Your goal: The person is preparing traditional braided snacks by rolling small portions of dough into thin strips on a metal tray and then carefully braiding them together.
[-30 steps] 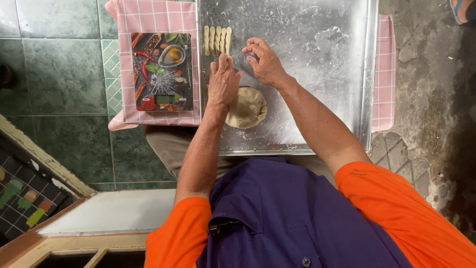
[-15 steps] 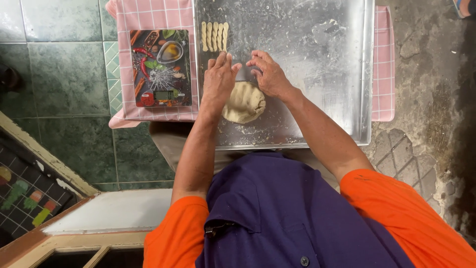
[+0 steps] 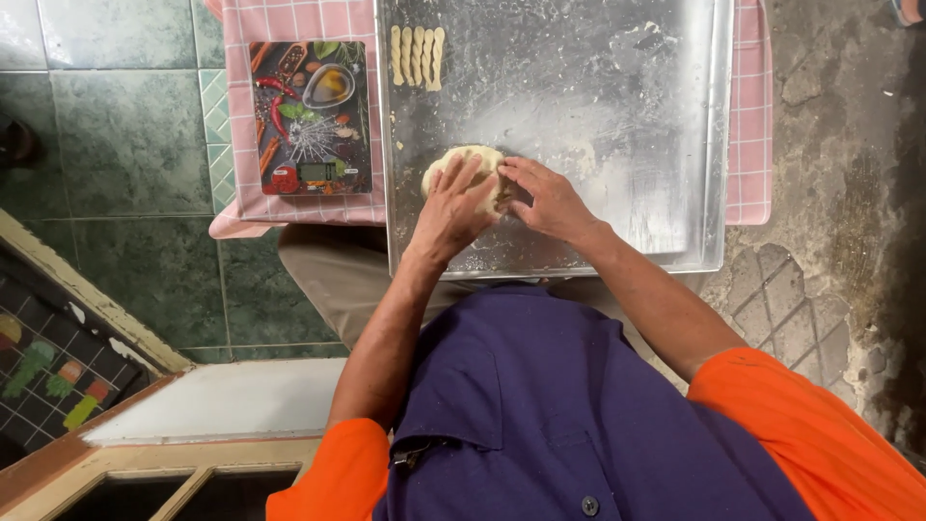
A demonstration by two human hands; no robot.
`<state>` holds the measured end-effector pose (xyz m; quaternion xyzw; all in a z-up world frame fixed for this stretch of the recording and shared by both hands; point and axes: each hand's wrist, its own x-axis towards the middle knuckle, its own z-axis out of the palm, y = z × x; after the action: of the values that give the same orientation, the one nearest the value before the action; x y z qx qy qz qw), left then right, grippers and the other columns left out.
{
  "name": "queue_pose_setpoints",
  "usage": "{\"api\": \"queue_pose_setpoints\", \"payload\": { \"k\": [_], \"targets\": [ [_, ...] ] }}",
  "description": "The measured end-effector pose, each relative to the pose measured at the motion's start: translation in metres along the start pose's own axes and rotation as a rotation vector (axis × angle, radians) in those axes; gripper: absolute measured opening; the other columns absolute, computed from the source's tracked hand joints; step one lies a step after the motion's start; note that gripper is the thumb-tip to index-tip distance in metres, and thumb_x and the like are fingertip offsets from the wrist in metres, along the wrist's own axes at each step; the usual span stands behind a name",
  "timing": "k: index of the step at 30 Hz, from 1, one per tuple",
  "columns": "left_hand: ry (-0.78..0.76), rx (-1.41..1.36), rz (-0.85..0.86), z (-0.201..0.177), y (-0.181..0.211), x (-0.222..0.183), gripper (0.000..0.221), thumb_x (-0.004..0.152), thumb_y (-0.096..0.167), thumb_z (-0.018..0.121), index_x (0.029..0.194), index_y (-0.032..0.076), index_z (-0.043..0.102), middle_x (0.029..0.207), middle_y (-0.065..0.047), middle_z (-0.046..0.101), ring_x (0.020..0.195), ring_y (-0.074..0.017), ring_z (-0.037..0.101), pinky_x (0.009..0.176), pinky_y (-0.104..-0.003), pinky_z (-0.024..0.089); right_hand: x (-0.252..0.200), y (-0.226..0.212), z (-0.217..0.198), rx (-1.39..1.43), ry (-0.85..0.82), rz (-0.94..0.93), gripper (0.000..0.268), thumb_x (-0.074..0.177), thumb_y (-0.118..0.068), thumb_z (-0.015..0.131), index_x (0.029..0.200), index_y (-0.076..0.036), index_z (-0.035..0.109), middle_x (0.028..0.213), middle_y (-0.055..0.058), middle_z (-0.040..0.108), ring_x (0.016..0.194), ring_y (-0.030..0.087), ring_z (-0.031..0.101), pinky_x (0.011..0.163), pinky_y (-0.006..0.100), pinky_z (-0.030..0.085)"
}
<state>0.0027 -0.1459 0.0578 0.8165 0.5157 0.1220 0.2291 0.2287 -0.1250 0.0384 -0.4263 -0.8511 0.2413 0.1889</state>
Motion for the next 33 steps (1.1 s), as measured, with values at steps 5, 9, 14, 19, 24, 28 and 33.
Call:
{"api": "queue_pose_setpoints", "payload": {
  "k": [5,9,14,19,24,28,33],
  "targets": [
    [0.054,-0.007,-0.018,0.020,-0.004,0.003,0.060,0.083,0.031,0.084,0.139,0.020,0.065,0.156,-0.012,0.044,0.147,-0.0460,0.036,0.116,-0.068,0.036,-0.002,0.015,0.019,-0.148,0.049,0.001,0.031,0.092,-0.014,0.075,0.121,-0.006,0.069,0.128,0.013,0.067,0.123,0.030,0.066,0.107,0.040,0.051],
    [0.066,0.024,-0.036,0.028,-0.003,0.002,0.056,0.085,0.031,0.082,0.138,0.023,0.066,0.155,-0.011,0.047,0.146,-0.0462,0.038,0.114,-0.068,0.039,0.000,0.015,0.023,-0.018,0.108,0.063,0.016,0.089,-0.010,0.073,0.105,-0.011,0.073,0.102,0.007,0.071,0.101,0.028,0.073,0.089,0.038,0.058],
    [0.087,0.064,-0.063,0.030,-0.004,0.007,0.053,0.087,0.029,0.081,0.137,0.023,0.067,0.154,-0.012,0.047,0.146,-0.0457,0.039,0.114,-0.067,0.040,-0.001,0.010,0.014,0.063,0.112,0.101,0.009,0.090,-0.010,0.071,0.099,-0.013,0.073,0.090,0.006,0.073,0.090,0.026,0.074,0.078,0.037,0.059],
    [0.114,0.077,-0.058,0.034,-0.004,0.010,0.054,0.085,0.031,0.081,0.137,0.023,0.068,0.154,-0.012,0.047,0.146,-0.0457,0.038,0.113,-0.067,0.040,-0.005,-0.019,-0.010,-0.023,0.003,0.081,0.024,0.084,-0.012,0.079,0.106,-0.006,0.070,0.089,0.013,0.070,0.088,0.031,0.073,0.078,0.041,0.060],
    [0.123,0.081,-0.053,0.034,-0.003,0.010,0.053,0.086,0.029,0.080,0.138,0.022,0.067,0.153,-0.013,0.046,0.144,-0.0470,0.039,0.112,-0.068,0.040,-0.007,-0.010,0.012,-0.068,0.011,0.109,0.017,0.090,-0.019,0.077,0.101,-0.010,0.069,0.081,0.008,0.067,0.080,0.027,0.072,0.073,0.037,0.059],
    [0.134,0.048,-0.046,0.034,-0.005,0.012,0.049,0.088,0.025,0.075,0.137,0.021,0.068,0.152,-0.014,0.046,0.144,-0.0484,0.039,0.111,-0.070,0.039,-0.011,-0.013,0.016,-0.073,0.009,0.130,0.014,0.092,-0.020,0.075,0.092,-0.009,0.067,0.072,0.007,0.063,0.073,0.026,0.071,0.067,0.037,0.058],
    [0.116,-0.075,-0.014,0.005,0.006,0.006,0.043,0.094,0.026,0.069,0.136,0.018,0.068,0.150,-0.016,0.046,0.145,-0.0494,0.036,0.111,-0.072,0.034,-0.016,-0.033,-0.010,0.163,-0.260,0.226,0.010,0.088,-0.014,0.075,0.095,-0.008,0.070,0.077,0.015,0.071,0.078,0.034,0.073,0.072,0.045,0.056]
  ]
}}
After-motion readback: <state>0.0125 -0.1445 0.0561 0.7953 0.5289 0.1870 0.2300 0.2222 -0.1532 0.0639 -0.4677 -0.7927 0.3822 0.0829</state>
